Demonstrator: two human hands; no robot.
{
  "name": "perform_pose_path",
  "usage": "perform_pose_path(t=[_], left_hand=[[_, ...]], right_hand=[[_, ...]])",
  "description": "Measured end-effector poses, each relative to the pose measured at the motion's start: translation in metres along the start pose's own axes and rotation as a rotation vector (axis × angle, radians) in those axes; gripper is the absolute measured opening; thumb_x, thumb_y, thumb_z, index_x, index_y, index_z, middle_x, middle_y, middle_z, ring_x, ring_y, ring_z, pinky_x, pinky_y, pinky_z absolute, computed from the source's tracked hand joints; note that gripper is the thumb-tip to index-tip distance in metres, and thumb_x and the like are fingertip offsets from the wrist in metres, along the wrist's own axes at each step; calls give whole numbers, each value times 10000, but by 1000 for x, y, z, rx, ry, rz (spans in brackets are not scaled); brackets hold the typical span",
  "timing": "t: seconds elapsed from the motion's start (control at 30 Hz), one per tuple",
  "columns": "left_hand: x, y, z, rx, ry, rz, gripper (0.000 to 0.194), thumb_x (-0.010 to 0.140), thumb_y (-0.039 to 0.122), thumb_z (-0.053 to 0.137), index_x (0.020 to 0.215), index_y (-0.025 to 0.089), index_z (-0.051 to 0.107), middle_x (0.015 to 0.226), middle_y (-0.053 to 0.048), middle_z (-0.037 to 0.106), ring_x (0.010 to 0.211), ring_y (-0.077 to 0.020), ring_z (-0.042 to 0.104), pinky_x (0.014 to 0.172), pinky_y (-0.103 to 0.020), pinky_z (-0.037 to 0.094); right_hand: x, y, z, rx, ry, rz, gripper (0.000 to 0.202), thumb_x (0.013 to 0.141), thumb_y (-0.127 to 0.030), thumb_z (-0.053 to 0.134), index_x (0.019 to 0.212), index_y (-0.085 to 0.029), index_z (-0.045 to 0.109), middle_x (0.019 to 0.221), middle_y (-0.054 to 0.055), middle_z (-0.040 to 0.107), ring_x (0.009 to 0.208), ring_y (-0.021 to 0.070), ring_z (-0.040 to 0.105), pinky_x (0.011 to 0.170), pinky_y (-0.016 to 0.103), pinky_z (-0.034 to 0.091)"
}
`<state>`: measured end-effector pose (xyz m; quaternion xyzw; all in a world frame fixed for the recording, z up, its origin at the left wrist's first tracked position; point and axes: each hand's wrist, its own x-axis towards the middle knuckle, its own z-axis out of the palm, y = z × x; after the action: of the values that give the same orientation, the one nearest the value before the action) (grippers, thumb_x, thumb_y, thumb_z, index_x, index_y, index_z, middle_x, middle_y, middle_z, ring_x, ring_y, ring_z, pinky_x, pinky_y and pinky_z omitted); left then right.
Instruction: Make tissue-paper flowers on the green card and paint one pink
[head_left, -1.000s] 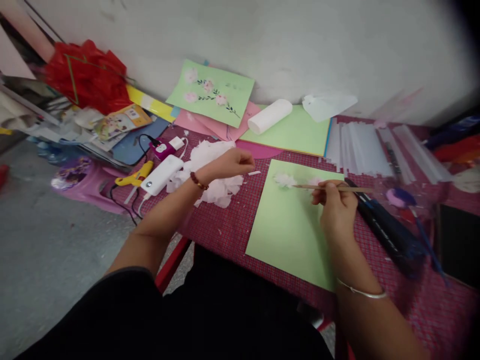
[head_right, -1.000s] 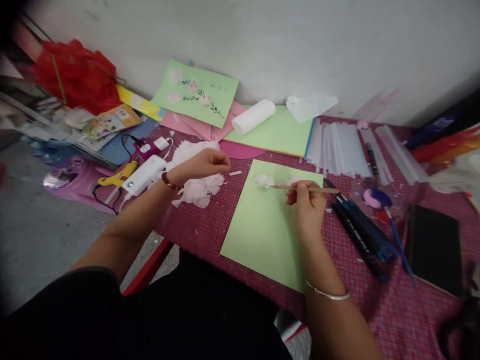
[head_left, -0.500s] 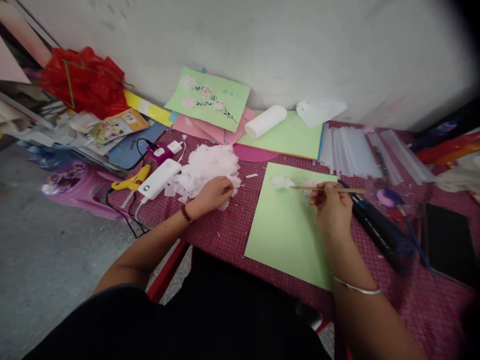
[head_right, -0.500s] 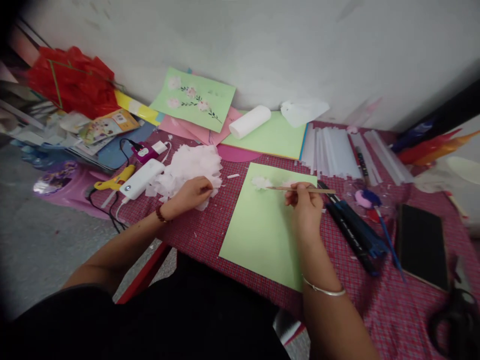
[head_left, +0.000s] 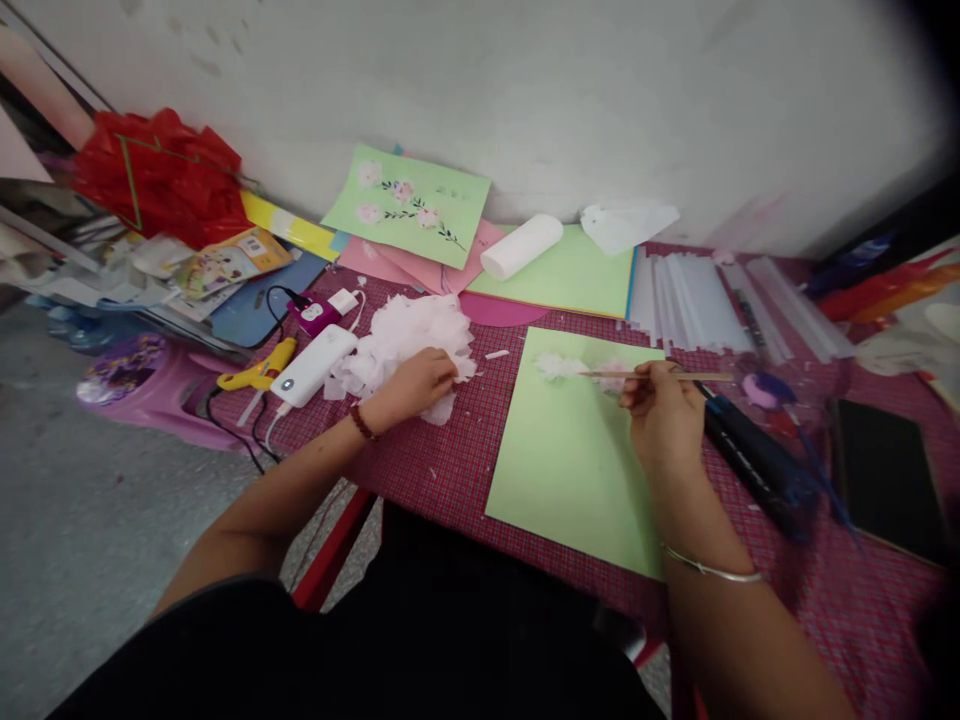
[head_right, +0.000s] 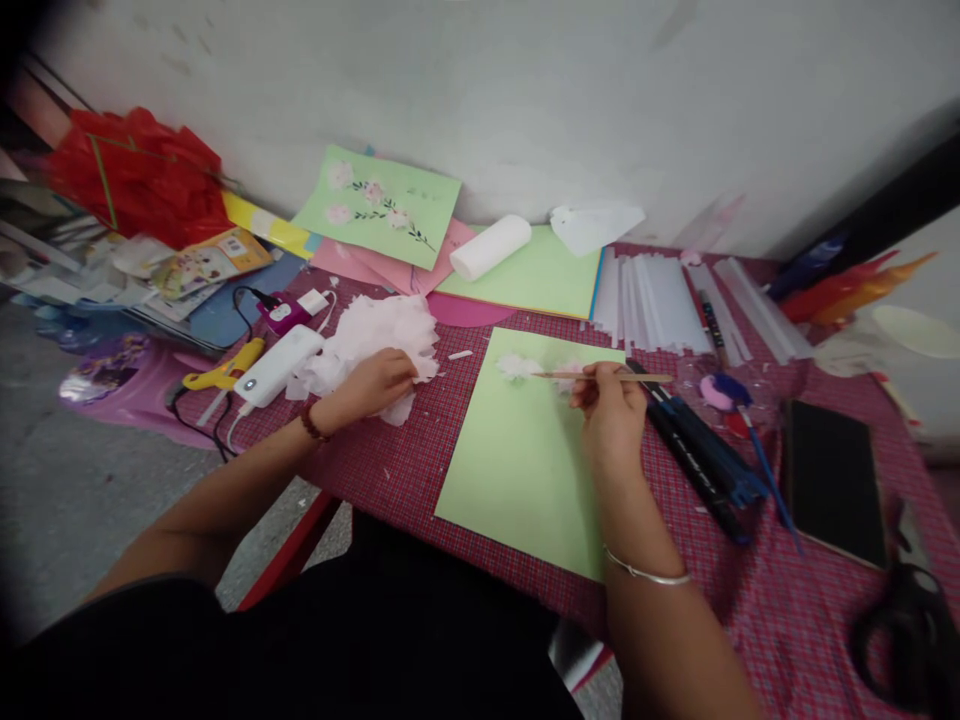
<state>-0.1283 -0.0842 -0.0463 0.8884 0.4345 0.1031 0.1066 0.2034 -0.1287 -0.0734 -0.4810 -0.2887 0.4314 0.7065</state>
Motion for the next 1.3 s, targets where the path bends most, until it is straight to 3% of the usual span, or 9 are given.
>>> perform_pose_path(t=[0.1, 0.2, 0.37, 0.53, 0.7, 0.83, 0.93, 1.1, 1.3], left_hand=[[2, 1, -6, -227, 116, -137, 156, 860, 220, 531, 749, 163, 624, 794, -27, 635, 765, -146, 572, 709, -273, 444], [5, 4, -17, -371, 164, -179, 238, 876, 270, 501, 682, 159, 581, 752, -16, 612, 709, -126, 548, 663, -258, 415], [13, 10, -30, -392, 179, -186, 299, 874, 272, 465, 597, 163, 499, 716, -9, 571, 692, -117, 517, 659, -259, 393], [20, 15, -32, -506, 158, -237, 200, 816, 277, 556, 667, 154, 607, 720, -14, 625, 695, -119, 542, 653, -254, 400], [37, 21, -27, -588, 152, -297, 166, 790, 325, 627, 747, 164, 632, 676, -4, 615, 577, -112, 482, 530, -239, 346], [57, 37, -16, -148, 292, -193, 102, 828, 183, 558, 728, 170, 575, 750, -56, 627, 721, -178, 540, 659, -305, 409], [67, 49, -3, 30, 265, -71, 114, 857, 140, 511, 773, 171, 583, 827, -84, 645, 826, -220, 562, 739, -342, 421], [71, 53, 14, -134, 195, -40, 171, 879, 206, 531, 720, 175, 585, 785, -48, 651, 794, -188, 574, 738, -317, 428], [69, 45, 17, -304, 252, -99, 285, 857, 245, 529, 582, 177, 494, 636, -2, 548, 652, -137, 500, 630, -281, 374]], right_hand=[[1, 0, 0, 7, 8, -1, 205, 737, -354, 701, 711, -184, 590, 574, -3, 560, 470, 93, 502, 406, 215, 382], [2, 0, -2, 14, 1, -2, 233, 735, -377, 706, 723, -186, 575, 585, -5, 554, 477, 95, 499, 410, 223, 379], [9, 1, -10, -19, -23, -47, 238, 779, -418, 671, 733, -218, 551, 595, -21, 523, 489, 113, 493, 417, 250, 378], [18, 0, -20, -94, -51, -121, 242, 821, -468, 616, 726, -265, 527, 572, -23, 494, 468, 154, 489, 405, 295, 363], [14, -13, -18, -103, -7, -121, 249, 776, -463, 662, 703, -250, 555, 558, -27, 502, 460, 131, 472, 404, 263, 358], [4, -18, -11, -176, -43, -148, 250, 808, -434, 641, 701, -220, 569, 532, -39, 517, 431, 97, 441, 417, 232, 348], [-2, -14, -7, -293, -112, -180, 255, 840, -422, 614, 713, -205, 570, 551, -39, 534, 448, 94, 462, 431, 226, 364], [-9, -6, 1, -416, -200, -185, 239, 869, -405, 582, 754, -196, 583, 611, -28, 559, 482, 95, 495, 450, 224, 391], [-10, -3, 3, -400, -274, -191, 190, 890, -370, 560, 811, -204, 611, 691, -23, 573, 521, 91, 508, 490, 229, 409]])
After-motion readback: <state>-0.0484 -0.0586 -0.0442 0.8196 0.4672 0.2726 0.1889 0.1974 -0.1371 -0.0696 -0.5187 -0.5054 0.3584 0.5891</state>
